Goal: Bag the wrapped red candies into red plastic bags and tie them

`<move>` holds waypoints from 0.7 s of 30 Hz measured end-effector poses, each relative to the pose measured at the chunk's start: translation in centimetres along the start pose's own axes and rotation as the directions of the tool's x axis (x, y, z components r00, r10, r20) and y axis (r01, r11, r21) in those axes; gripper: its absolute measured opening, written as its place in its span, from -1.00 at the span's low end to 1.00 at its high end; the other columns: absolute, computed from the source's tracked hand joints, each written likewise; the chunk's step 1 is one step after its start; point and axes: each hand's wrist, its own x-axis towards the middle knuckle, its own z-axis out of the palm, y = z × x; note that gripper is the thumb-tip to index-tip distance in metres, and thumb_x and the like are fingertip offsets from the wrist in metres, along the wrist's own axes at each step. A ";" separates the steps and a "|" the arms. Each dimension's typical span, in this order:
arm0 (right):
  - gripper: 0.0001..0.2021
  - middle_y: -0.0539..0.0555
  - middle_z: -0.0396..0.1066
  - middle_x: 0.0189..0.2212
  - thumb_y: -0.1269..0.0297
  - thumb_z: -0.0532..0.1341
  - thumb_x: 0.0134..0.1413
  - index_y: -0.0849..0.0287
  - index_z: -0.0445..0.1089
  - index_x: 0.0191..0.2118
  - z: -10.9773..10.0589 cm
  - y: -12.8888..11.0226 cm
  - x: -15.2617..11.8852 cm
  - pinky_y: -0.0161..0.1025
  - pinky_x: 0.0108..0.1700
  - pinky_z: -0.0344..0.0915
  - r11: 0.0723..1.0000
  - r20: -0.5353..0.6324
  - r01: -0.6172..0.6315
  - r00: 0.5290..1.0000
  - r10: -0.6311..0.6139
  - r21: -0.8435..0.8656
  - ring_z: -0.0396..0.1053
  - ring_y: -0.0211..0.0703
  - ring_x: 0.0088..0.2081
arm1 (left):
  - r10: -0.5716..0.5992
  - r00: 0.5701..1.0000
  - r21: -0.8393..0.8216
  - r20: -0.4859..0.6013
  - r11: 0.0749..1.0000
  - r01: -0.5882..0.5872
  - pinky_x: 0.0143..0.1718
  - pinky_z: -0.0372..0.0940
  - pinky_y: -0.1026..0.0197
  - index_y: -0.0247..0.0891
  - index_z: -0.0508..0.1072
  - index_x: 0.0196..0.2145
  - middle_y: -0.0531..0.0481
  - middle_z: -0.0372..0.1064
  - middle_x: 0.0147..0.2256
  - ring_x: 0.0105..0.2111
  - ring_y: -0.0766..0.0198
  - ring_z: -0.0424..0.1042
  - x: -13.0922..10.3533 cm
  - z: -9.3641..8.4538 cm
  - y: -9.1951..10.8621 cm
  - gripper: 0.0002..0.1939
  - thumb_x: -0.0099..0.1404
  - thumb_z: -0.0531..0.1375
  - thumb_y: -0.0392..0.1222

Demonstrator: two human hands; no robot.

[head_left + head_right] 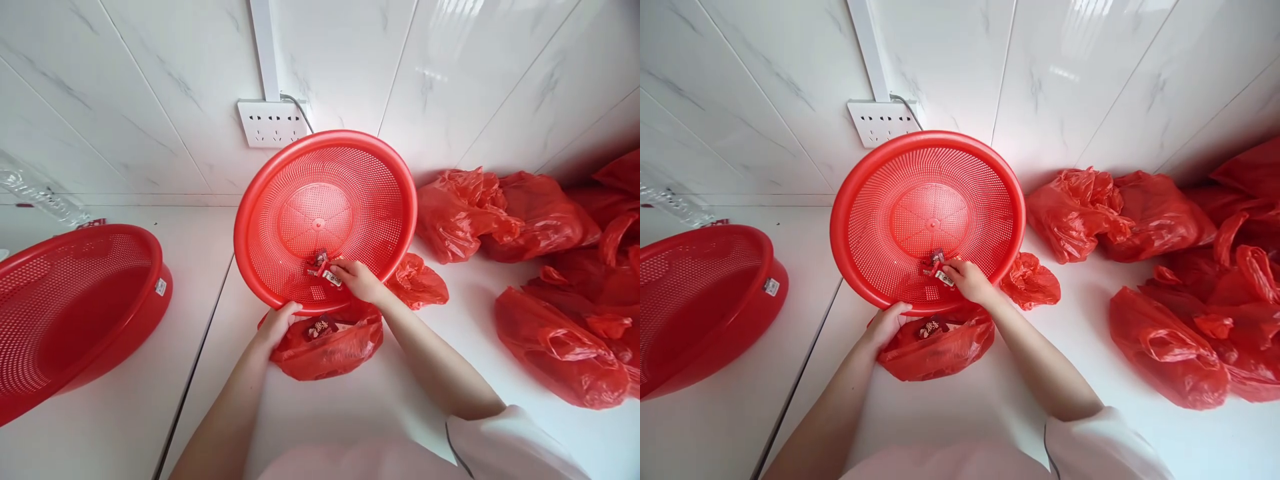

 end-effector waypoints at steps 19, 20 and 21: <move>-0.71 0.02 0.53 -0.29 0.20 0.29 0.06 0.12 0.37 -0.08 -0.6 -2.4 -1.4 -0.25 -0.21 0.41 0.901 0.346 -0.084 0.935 -0.076 0.426 0.51 -0.20 -0.30 | 0.032 0.995 -0.096 0.091 0.995 -0.023 -0.04 0.35 -0.05 -0.45 0.38 0.08 -0.27 0.49 -0.08 -0.06 -0.08 0.47 0.1 1.0 0.7 -0.50 0.19 0.07 -0.26; -0.74 0.01 0.53 -0.31 0.17 0.29 0.06 0.13 0.42 -0.12 -0.8 -2.9 -1.7 -0.26 -0.22 0.40 0.949 0.416 -0.044 0.904 -0.095 0.311 0.50 -0.21 -0.32 | 0.017 0.995 -0.089 0.095 0.996 -0.009 -0.06 0.36 -0.04 -0.45 0.40 0.07 -0.27 0.50 -0.09 -0.07 -0.09 0.47 0.1 1.1 0.7 -0.51 0.19 0.07 -0.25; -0.76 0.00 0.53 -0.33 0.15 0.28 0.07 0.14 0.46 -0.17 -1.0 -3.3 -2.1 -0.28 -0.24 0.39 0.982 0.492 0.002 0.865 -0.097 0.190 0.49 -0.21 -0.32 | 0.001 0.996 -0.081 0.090 0.997 0.007 -0.08 0.37 -0.04 -0.46 0.42 0.05 -0.27 0.50 -0.11 -0.08 -0.10 0.48 0.0 1.1 0.7 -0.52 0.19 0.07 -0.24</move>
